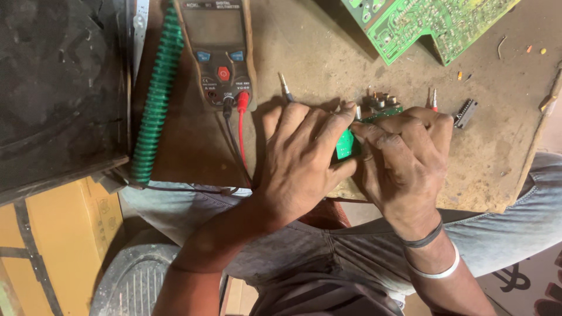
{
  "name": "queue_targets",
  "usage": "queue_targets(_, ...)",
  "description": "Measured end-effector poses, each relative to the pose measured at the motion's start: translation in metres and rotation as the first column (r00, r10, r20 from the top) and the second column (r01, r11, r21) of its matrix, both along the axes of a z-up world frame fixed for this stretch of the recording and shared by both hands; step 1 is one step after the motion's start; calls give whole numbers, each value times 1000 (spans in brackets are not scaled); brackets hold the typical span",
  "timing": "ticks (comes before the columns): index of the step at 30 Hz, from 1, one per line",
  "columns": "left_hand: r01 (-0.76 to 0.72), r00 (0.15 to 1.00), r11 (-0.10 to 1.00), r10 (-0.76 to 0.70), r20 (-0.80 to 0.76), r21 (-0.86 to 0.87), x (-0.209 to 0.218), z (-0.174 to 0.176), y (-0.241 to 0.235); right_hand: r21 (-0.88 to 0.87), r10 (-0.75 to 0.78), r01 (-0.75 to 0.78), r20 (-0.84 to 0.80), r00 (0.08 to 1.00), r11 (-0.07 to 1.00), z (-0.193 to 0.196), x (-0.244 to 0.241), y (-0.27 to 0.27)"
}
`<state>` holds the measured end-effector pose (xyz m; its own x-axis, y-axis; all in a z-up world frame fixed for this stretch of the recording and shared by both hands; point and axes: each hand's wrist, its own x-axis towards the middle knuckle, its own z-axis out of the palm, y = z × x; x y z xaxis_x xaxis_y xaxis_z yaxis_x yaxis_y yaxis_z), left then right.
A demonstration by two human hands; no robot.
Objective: The person sits on the floor and uses a multimeter to test points on a small green circuit board. They then use a small white block to scrape or clean the board's surface repeatedly, flipping the board over to work on both sides.
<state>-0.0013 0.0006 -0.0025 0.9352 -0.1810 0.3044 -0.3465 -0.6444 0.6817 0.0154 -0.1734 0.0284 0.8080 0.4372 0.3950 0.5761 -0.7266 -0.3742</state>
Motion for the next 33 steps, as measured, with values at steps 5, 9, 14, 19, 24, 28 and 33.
queue_targets(5,0,1000,1000,0,-16,-6,2,1,0,22,8,-8,-4,1000,1000,-1,2,2)
queue_targets(9,2,1000,1000,-2,-23,-30,-1,2,0,0,-13,13,24,1000,1000,-1,-1,3)
queue_targets(14,18,999,999,-20,-42,-45,-2,-2,1,-4,-21,21,30,999,1000,0,0,5)
queue_targets(19,25,998,996,-29,-50,-82,-1,-3,-2,-37,-5,6,27,1000,999,0,-1,1)
queue_targets(24,18,999,997,-20,-31,-78,1,2,-2,-9,24,-24,8,1000,1000,-3,-3,-2)
queue_targets(28,17,999,999,-19,-48,-29,0,1,0,-32,20,-20,1,1000,999,-6,-7,-7)
queue_targets(33,16,998,1000,-16,-58,-11,-1,3,0,-13,22,-22,21,1000,1000,-9,-7,-8)
